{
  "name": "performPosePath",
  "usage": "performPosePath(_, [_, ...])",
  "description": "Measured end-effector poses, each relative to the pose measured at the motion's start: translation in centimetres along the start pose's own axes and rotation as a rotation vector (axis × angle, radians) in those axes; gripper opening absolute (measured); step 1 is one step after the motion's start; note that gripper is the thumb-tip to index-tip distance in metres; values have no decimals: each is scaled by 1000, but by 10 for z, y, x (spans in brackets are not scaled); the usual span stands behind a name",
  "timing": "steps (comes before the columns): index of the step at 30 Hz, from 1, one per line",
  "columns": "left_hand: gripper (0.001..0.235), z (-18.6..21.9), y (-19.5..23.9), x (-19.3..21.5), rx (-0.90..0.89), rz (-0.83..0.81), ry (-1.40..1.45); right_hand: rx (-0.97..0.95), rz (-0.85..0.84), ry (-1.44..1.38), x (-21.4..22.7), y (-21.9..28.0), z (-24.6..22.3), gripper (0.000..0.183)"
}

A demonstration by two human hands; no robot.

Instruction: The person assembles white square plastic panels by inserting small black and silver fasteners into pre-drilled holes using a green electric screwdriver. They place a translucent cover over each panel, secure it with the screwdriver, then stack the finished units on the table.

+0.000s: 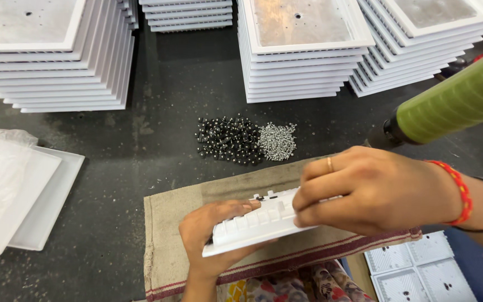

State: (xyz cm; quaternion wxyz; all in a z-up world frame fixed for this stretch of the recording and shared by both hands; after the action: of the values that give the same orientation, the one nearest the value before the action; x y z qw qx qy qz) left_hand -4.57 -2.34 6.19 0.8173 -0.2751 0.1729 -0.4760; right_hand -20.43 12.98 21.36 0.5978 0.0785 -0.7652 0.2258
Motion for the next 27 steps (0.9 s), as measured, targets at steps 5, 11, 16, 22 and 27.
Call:
performPosePath(5, [39,0,2,3,20,-38,36,-6,31,-52,0,7,0,25])
performPosePath(11, [41,0,1,3,27,-38,43,-74,30,-183,-3,11,5,25])
performPosePath(16, [40,0,2,3,34,-27,55,-76,29,-161,-2,8,1,24])
performPosePath(22, [41,-1,3,3,11,-37,46,-82,3,-184,-3,4,-1,23])
performPosePath(27, [41,-2,2,1,0,-6,17,-103,27,-195,-6,12,2,22])
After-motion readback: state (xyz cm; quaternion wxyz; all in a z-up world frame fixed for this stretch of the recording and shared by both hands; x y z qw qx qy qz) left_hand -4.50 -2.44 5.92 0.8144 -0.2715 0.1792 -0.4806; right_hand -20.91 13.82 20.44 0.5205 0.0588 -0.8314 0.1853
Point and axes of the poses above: each hand's wrist, its own y-axis away from the middle knuckle, its own x-axis out of the back of the hand, z = x × y, the point moved 3 cm from there along -y, towards the middle knuckle, and after that the axes turned 12 degrees about y, right-handed, at the moved point
